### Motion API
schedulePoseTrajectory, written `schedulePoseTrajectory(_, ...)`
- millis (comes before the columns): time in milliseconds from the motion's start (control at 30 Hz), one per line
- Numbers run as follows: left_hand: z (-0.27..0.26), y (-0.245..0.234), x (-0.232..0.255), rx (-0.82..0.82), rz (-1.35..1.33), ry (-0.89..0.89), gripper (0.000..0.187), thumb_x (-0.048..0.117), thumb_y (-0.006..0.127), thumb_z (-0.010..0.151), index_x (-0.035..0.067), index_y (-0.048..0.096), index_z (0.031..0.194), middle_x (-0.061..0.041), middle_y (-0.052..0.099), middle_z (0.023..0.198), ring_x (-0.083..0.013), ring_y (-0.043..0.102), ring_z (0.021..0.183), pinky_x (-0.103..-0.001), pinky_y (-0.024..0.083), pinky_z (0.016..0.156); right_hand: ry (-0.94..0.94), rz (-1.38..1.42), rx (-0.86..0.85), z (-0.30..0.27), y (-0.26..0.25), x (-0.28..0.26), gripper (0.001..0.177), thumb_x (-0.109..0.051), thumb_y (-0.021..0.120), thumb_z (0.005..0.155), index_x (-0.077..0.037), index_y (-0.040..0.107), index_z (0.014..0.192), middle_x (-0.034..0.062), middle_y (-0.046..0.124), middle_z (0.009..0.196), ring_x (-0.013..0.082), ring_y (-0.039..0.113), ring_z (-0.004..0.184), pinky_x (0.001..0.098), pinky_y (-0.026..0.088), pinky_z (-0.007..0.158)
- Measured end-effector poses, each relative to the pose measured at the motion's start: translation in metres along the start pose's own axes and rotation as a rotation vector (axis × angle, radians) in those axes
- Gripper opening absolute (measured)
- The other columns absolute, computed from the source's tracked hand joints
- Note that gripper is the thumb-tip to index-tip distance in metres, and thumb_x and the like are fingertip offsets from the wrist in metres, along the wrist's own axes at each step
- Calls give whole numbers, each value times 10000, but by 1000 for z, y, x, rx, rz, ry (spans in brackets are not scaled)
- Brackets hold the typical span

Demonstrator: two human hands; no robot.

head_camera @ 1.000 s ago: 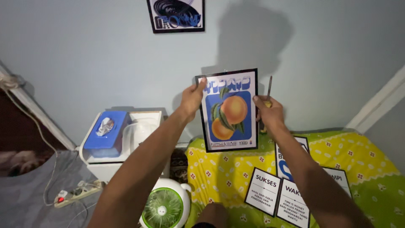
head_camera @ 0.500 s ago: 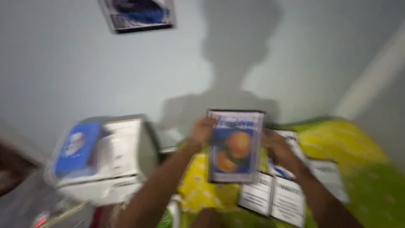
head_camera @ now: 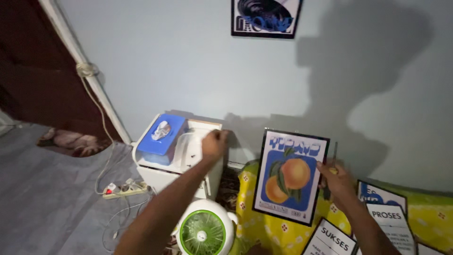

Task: The person hangs several framed posters on a white wall using a screwdriver. They position each frame, insert screws, and tighten them to secure the frames. The person handles multiple posters and a screwdriver throughout the task.

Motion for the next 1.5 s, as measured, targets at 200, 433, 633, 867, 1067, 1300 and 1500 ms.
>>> schedulePoseTrajectory(200,36,-100,-49,-143,602,-27,185,173,698,904,131,790,1059,-150,773,889,-282,778,772,-381,605,786,-1,-15,19,-5,35,-29,385,-306,757,906,-54,640,1174,56,583,675,151,525,557,329,466,535)
schedulePoseTrajectory(433,28,-65,-71,-408,719,132,227,178,738,863,139,782,1082,-159,771,1009,-322,761,847,-413,608,802,-58,23,-15,-7,53,-49,364,-239,739,909,-7,655,1176,65,588,674,151,501,535,327,449,511)
schedulePoseTrajectory(633,31,-34,-98,-389,890,53,156,88,757,807,65,800,955,-225,744,1021,-389,723,967,-442,593,840,-103,68,-66,-2,45,-47,332,-229,716,911,-20,664,1164,22,631,709,114,520,551,284,447,526)
schedulePoseTrajectory(867,47,-31,-123,-304,952,19,117,83,716,835,-2,773,893,-272,733,1011,-404,732,994,-459,602,858,-74,78,56,9,21,-33,377,-261,762,906,27,674,1133,74,643,729,152,552,547,295,457,509)
schedulePoseTrajectory(1067,51,-8,-142,-422,1150,378,170,75,566,921,14,712,984,-236,710,1062,-369,731,983,-451,613,827,-24,44,179,7,1,-36,481,-309,798,853,-20,635,1202,67,699,762,141,626,588,306,519,526)
schedulePoseTrajectory(1300,66,6,-149,-605,1277,418,179,136,575,915,44,629,1060,-202,665,1056,-334,710,948,-422,624,798,-111,200,159,12,-27,-23,353,-313,778,834,-39,705,1045,49,705,723,143,628,552,300,511,471)
schedulePoseTrajectory(1500,116,36,-64,-451,1070,301,188,151,629,911,41,685,1054,-193,697,972,-305,718,872,-419,633,768,-189,366,170,35,-66,0,318,-266,829,786,-38,758,996,74,643,628,162,553,461,315,446,404)
Point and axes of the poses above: each hand's wrist, its own z-axis towards the middle knuckle, its own y-axis out of the palm, x = y × z, the point moved 9 cm from there along z, towards the middle knuckle
